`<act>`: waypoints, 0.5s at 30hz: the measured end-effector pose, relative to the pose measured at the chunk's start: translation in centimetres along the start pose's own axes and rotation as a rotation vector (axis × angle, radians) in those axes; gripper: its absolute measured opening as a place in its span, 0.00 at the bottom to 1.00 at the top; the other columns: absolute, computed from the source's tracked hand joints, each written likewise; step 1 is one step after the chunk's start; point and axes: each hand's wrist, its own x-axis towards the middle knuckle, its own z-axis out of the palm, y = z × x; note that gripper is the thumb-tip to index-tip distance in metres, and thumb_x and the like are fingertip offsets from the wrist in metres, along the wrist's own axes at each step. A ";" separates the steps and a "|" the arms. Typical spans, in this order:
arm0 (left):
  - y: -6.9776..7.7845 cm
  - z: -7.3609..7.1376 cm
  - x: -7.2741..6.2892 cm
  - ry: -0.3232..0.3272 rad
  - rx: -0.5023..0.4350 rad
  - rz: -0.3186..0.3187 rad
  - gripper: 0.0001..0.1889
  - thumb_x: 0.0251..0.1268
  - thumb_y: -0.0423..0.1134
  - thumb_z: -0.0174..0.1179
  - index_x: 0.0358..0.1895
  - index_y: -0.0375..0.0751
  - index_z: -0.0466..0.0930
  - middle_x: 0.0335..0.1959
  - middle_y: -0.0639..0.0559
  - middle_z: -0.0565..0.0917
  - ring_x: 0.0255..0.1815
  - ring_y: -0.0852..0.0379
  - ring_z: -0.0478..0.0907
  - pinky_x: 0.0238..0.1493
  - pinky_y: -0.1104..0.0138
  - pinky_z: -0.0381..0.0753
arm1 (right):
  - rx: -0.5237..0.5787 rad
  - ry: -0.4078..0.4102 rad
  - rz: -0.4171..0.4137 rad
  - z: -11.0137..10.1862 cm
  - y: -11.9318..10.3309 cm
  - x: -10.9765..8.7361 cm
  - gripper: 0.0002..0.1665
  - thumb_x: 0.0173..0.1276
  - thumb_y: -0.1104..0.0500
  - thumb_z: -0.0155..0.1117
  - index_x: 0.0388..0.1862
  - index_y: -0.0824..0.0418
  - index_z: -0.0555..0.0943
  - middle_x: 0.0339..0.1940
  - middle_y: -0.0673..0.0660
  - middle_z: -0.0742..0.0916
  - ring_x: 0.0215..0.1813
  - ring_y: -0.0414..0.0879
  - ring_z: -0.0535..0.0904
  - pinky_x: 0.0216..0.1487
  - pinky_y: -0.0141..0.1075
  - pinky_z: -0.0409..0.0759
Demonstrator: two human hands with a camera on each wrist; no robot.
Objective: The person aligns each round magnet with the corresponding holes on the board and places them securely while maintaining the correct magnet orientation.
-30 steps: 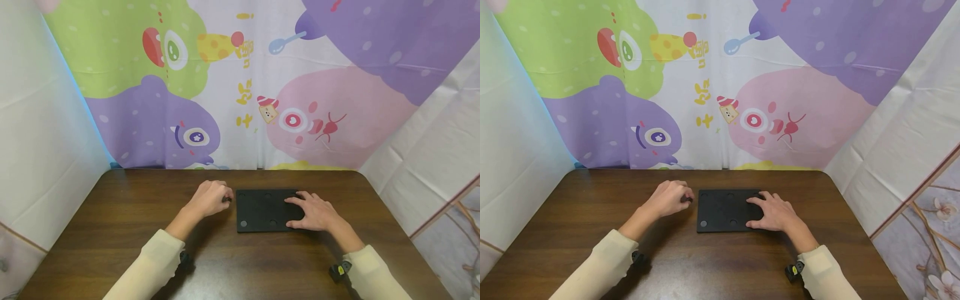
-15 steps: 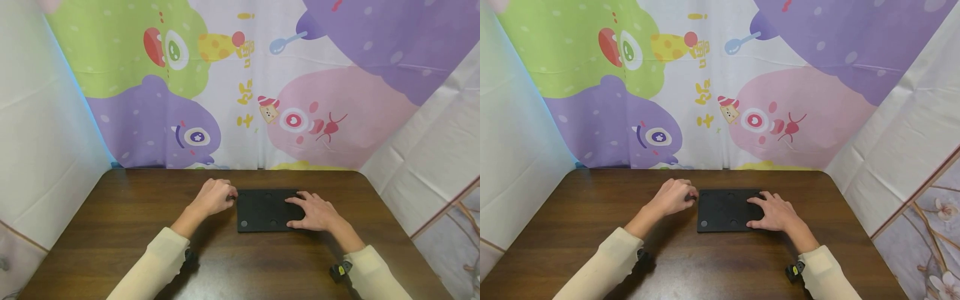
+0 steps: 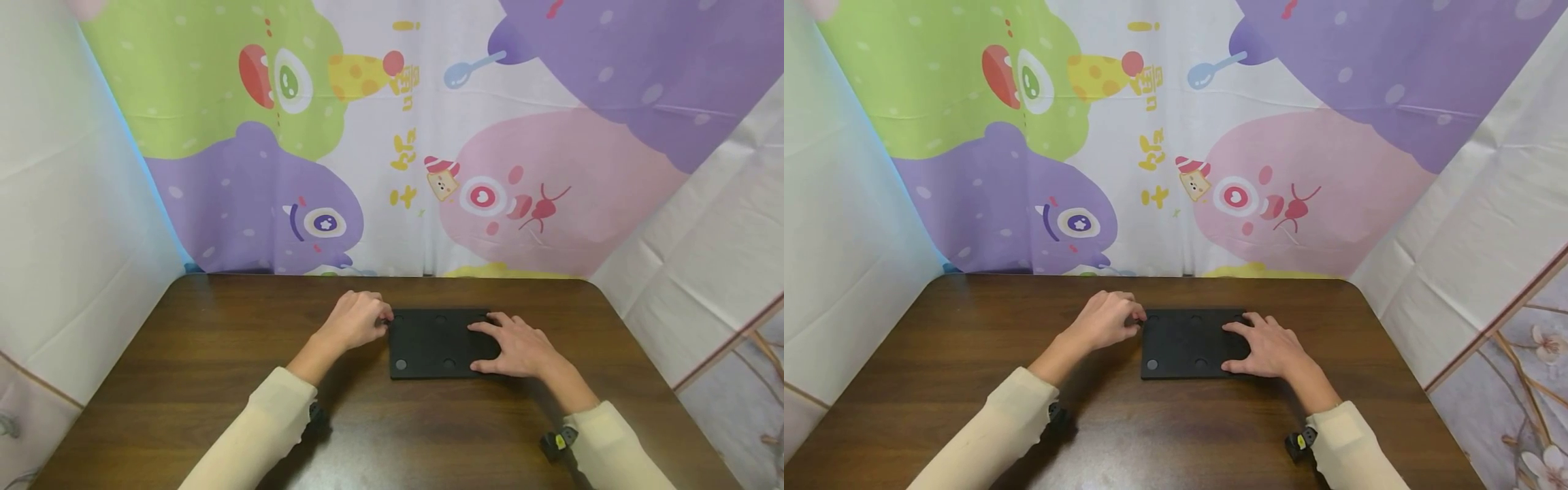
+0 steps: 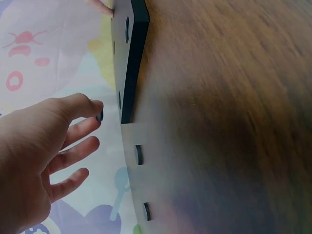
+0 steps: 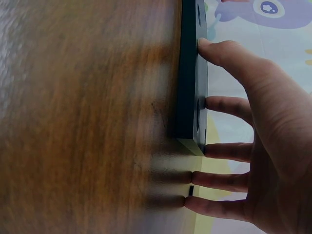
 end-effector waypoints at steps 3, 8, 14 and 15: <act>0.1 0.0 0.2 0.000 -0.001 -0.002 0.07 0.64 0.41 0.80 0.44 0.54 0.98 0.42 0.58 0.95 0.40 0.55 0.92 0.47 0.54 0.88 | -0.001 0.001 0.001 0.1 0.0 0.0 0.50 0.65 0.23 0.76 0.81 0.41 0.79 0.84 0.67 0.78 0.74 0.71 0.80 0.57 0.73 0.86; 0.1 0.2 0.5 0.009 0.008 0.004 0.07 0.64 0.41 0.80 0.44 0.54 0.98 0.42 0.59 0.95 0.39 0.56 0.92 0.45 0.55 0.88 | 0.000 0.001 0.001 0.1 0.1 -0.1 0.50 0.65 0.23 0.76 0.82 0.40 0.79 0.85 0.67 0.77 0.73 0.70 0.80 0.56 0.72 0.86; 0.1 0.7 0.8 0.027 -0.002 0.001 0.07 0.63 0.41 0.81 0.44 0.54 0.97 0.42 0.59 0.95 0.39 0.56 0.92 0.46 0.55 0.88 | 0.004 0.000 0.000 0.0 0.1 -0.1 0.50 0.66 0.23 0.76 0.82 0.40 0.79 0.84 0.67 0.77 0.73 0.70 0.80 0.56 0.72 0.86; 0.0 0.8 0.8 0.028 -0.006 -0.001 0.07 0.63 0.41 0.81 0.43 0.54 0.97 0.41 0.59 0.95 0.40 0.56 0.92 0.46 0.55 0.88 | 0.004 -0.001 -0.001 0.0 0.1 -0.1 0.50 0.66 0.23 0.76 0.82 0.40 0.79 0.84 0.67 0.77 0.73 0.70 0.80 0.56 0.72 0.86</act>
